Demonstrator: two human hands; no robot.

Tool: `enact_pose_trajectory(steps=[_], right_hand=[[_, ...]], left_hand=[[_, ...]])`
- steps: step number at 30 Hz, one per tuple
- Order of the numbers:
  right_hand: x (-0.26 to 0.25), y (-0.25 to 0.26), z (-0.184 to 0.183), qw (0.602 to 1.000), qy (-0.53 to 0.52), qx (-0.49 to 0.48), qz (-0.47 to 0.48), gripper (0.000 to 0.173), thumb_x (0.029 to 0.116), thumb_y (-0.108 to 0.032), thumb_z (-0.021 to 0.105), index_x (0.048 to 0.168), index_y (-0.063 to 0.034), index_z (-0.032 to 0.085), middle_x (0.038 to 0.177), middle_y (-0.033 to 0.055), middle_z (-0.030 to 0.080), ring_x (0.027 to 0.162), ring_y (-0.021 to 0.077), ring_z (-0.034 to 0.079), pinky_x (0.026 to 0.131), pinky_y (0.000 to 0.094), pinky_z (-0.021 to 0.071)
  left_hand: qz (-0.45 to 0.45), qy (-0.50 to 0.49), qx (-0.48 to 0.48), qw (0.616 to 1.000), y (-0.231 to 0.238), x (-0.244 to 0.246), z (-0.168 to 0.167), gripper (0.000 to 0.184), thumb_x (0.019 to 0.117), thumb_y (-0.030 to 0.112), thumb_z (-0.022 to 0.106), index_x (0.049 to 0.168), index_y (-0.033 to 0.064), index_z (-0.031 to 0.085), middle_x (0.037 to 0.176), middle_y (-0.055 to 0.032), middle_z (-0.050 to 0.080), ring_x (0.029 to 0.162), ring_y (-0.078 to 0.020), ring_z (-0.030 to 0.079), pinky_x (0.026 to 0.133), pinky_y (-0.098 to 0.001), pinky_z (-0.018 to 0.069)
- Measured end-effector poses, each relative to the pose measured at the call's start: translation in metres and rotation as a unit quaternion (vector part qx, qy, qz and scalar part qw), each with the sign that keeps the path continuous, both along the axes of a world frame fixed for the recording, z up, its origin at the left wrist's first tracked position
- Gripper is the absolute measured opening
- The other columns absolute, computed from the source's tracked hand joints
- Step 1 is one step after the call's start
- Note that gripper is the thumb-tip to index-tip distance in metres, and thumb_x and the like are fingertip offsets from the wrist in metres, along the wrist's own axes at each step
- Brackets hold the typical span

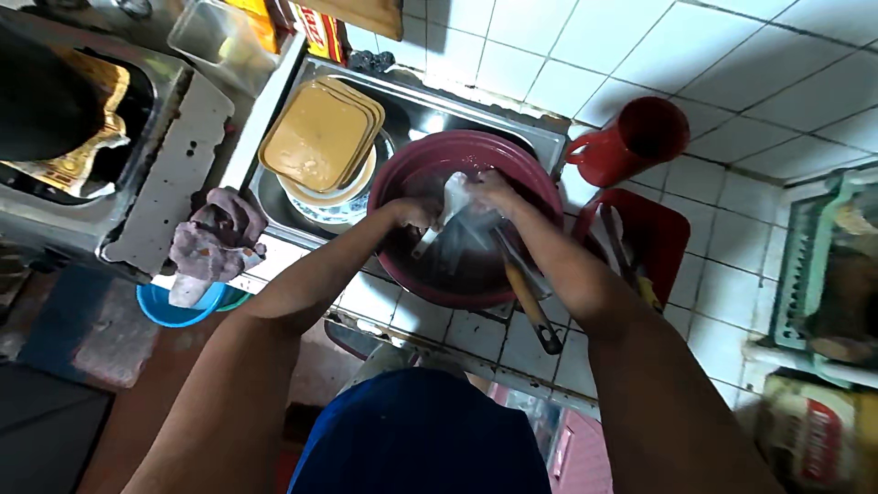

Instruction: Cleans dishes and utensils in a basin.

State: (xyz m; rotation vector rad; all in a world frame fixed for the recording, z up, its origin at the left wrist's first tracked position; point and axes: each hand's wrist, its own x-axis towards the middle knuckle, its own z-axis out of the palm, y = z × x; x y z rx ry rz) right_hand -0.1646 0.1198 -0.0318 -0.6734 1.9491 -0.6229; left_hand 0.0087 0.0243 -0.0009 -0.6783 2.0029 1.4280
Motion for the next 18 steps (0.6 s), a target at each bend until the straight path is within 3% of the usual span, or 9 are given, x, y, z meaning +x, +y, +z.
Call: enact_pose_trajectory(steps=[1,3,4,6,9,11,13,16,18], right_hand=[[0.002,0.002,0.005,1.000,-0.019,-0.018,-0.006,0.057,0.1050,-0.041,0.057,0.142,0.0018,0.052,0.129,0.0287,0.061,0.102,0.0372,0.068,0.088,0.0505,0.0568],[0.000,0.005,0.017,0.997,-0.033,-0.073,-0.009,0.055,0.0979,-0.035,0.070,0.138,0.0008,0.056,0.126,0.0257,0.063,0.101,0.0339,0.067,0.086,0.0498,0.0567],[-0.001,0.008,0.024,0.993,-0.041,-0.109,-0.007,0.056,0.0937,-0.027,0.076,0.138,-0.0004,0.056,0.128,0.0235,0.063,0.107,0.0324,0.067,0.090,0.0496,0.0571],[0.001,0.014,0.039,0.975,-0.046,-0.217,-0.007,0.063,0.0836,-0.009,0.083,0.140,0.0008,0.055,0.129,0.0198,0.064,0.111,0.0236,0.066,0.094,0.0404,0.0574],[0.014,0.021,0.053,0.932,-0.042,-0.356,-0.047,0.065,0.0725,0.008,0.081,0.133,0.0032,0.059,0.125,0.0164,0.065,0.111,0.0161,0.065,0.096,0.0328,0.0565],[0.011,0.020,0.056,0.924,-0.002,-0.376,-0.073,0.049,0.0778,0.002,0.081,0.124,0.0035,0.065,0.116,0.0154,0.068,0.103,0.0164,0.068,0.090,0.0351,0.0590],[0.007,0.019,0.054,0.919,0.099,-0.371,-0.091,0.025,0.0919,-0.016,0.075,0.108,0.0027,0.072,0.103,0.0126,0.072,0.095,0.0140,0.068,0.089,0.0341,0.0566],[0.017,0.017,0.054,0.898,0.238,-0.355,-0.106,0.035,0.1039,-0.025,0.058,0.091,0.0027,0.074,0.088,0.0132,0.071,0.085,0.0164,0.066,0.086,0.0380,0.0511],[0.022,0.021,0.058,0.909,0.196,-0.355,-0.096,0.028,0.1028,-0.019,0.059,0.105,0.0053,0.073,0.103,0.0185,0.072,0.098,0.0213,0.068,0.094,0.0398,0.0516]], left_hand=[[0.018,0.006,0.019,1.000,-0.002,0.000,-0.001,0.022,0.1037,0.008,0.057,0.124,-0.0013,0.059,0.096,-0.0111,0.065,0.071,-0.0126,0.058,0.063,-0.0292,0.0505],[0.054,0.030,0.064,0.996,-0.007,0.005,0.002,0.028,0.1035,0.007,0.057,0.131,0.0018,0.056,0.101,-0.0112,0.068,0.077,-0.0140,0.065,0.070,-0.0318,0.0566],[0.073,0.050,0.085,0.992,-0.008,0.009,0.005,0.031,0.1026,0.006,0.058,0.133,0.0040,0.057,0.104,-0.0101,0.070,0.080,-0.0138,0.067,0.073,-0.0315,0.0579],[0.105,0.094,0.134,0.981,-0.003,0.012,0.014,0.030,0.1035,0.003,0.055,0.133,0.0042,0.057,0.103,-0.0090,0.072,0.084,-0.0147,0.071,0.075,-0.0303,0.0596],[0.163,0.175,0.141,0.961,0.024,0.013,0.021,0.020,0.1070,0.010,0.051,0.123,0.0006,0.057,0.086,-0.0054,0.068,0.072,-0.0126,0.068,0.068,-0.0276,0.0591],[0.223,0.250,0.140,0.932,0.044,0.016,0.021,0.022,0.1080,0.011,0.049,0.127,0.0002,0.055,0.080,-0.0010,0.059,0.061,-0.0070,0.057,0.058,-0.0221,0.0524],[0.296,0.278,0.170,0.898,0.064,0.014,0.028,0.016,0.1097,0.013,0.045,0.117,0.0032,0.055,0.073,0.0031,0.052,0.051,-0.0021,0.045,0.047,-0.0163,0.0413],[0.355,0.223,0.124,0.899,0.076,0.008,0.041,0.041,0.1126,0.037,0.036,0.093,0.0074,0.057,0.060,0.0045,0.048,0.043,-0.0028,0.041,0.040,-0.0177,0.0352],[0.362,0.203,0.105,0.904,0.066,0.009,0.042,0.049,0.1119,0.044,0.034,0.090,0.0080,0.059,0.055,0.0039,0.047,0.040,-0.0042,0.038,0.038,-0.0192,0.0327]])
